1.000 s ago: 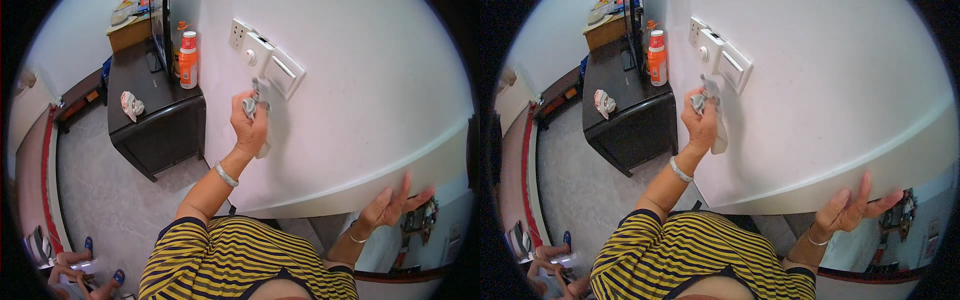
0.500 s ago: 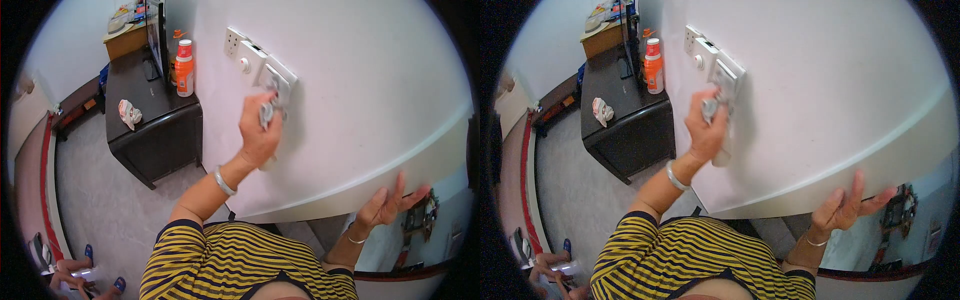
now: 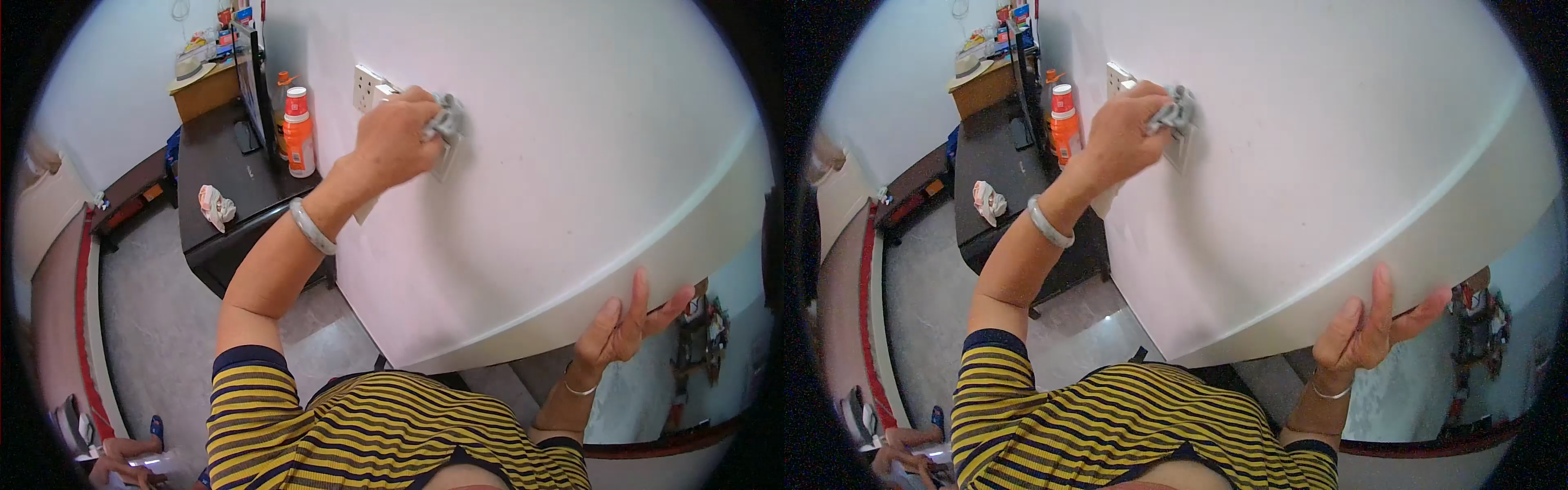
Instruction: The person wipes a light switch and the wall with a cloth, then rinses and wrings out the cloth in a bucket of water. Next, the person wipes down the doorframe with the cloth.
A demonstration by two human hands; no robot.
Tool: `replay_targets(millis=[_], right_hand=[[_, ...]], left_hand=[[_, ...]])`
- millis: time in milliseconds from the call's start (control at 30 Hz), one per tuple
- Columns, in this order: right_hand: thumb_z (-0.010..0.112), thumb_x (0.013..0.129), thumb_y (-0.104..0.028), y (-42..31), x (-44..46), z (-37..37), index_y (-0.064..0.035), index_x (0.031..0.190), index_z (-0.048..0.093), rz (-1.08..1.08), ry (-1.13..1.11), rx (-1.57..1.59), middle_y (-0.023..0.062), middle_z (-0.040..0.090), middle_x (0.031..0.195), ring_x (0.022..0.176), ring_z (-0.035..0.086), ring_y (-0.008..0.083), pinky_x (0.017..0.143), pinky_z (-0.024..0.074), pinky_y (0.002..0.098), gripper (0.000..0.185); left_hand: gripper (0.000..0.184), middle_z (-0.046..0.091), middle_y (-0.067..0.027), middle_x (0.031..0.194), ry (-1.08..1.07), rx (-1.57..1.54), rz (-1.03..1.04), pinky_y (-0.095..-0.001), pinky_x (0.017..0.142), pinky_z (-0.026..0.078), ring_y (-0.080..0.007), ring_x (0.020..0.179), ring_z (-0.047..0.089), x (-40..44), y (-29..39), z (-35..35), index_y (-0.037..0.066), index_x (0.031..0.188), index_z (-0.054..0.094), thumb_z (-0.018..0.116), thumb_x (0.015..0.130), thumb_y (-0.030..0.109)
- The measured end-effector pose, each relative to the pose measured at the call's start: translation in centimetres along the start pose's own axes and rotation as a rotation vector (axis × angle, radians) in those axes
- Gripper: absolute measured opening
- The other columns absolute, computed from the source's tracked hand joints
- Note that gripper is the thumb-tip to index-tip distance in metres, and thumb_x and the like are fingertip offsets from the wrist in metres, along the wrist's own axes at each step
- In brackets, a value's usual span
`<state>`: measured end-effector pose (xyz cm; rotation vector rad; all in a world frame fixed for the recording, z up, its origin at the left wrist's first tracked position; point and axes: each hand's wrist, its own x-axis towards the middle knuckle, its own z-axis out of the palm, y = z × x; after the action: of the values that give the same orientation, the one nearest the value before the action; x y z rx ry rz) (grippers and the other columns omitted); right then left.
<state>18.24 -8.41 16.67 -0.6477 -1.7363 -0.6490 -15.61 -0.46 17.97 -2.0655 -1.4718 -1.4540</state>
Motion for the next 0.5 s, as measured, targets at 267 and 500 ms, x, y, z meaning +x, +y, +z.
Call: replay_targets(millis=[267, 500], right_hand=[[0.044, 0.085, -0.002, 0.1, -0.3, 0.0, 0.0047, 0.127, 0.056, 0.019, -0.002, 0.018, 0.0224, 0.006, 0.156, 0.143, 0.015, 0.0449, 0.114, 0.0268, 0.0524, 0.043], [0.043, 0.087, -0.001, 0.0, -0.2, 0.2, 0.0077, 0.128, 0.054, 0.027, -0.001, 0.099, 0.0177, 0.009, 0.157, 0.145, 0.012, 0.0384, 0.116, 0.0215, 0.0505, 0.043]], left_hand=[[0.023, 0.065, -0.0066, 0.107, 0.034, 0.285, 0.129, -0.0391, 0.078, 0.053, -0.0309, 0.093, 0.063, -0.2, -0.5, -0.1, 0.007, 0.095, 0.068, 0.063, 0.072, 0.004], [0.028, 0.065, -0.0085, 0.108, -0.032, 0.031, 0.055, -0.0376, 0.083, 0.051, -0.031, 0.099, 0.062, -0.3, 1.9, 0.0, 0.004, 0.097, 0.068, 0.063, 0.07, 0.0]])
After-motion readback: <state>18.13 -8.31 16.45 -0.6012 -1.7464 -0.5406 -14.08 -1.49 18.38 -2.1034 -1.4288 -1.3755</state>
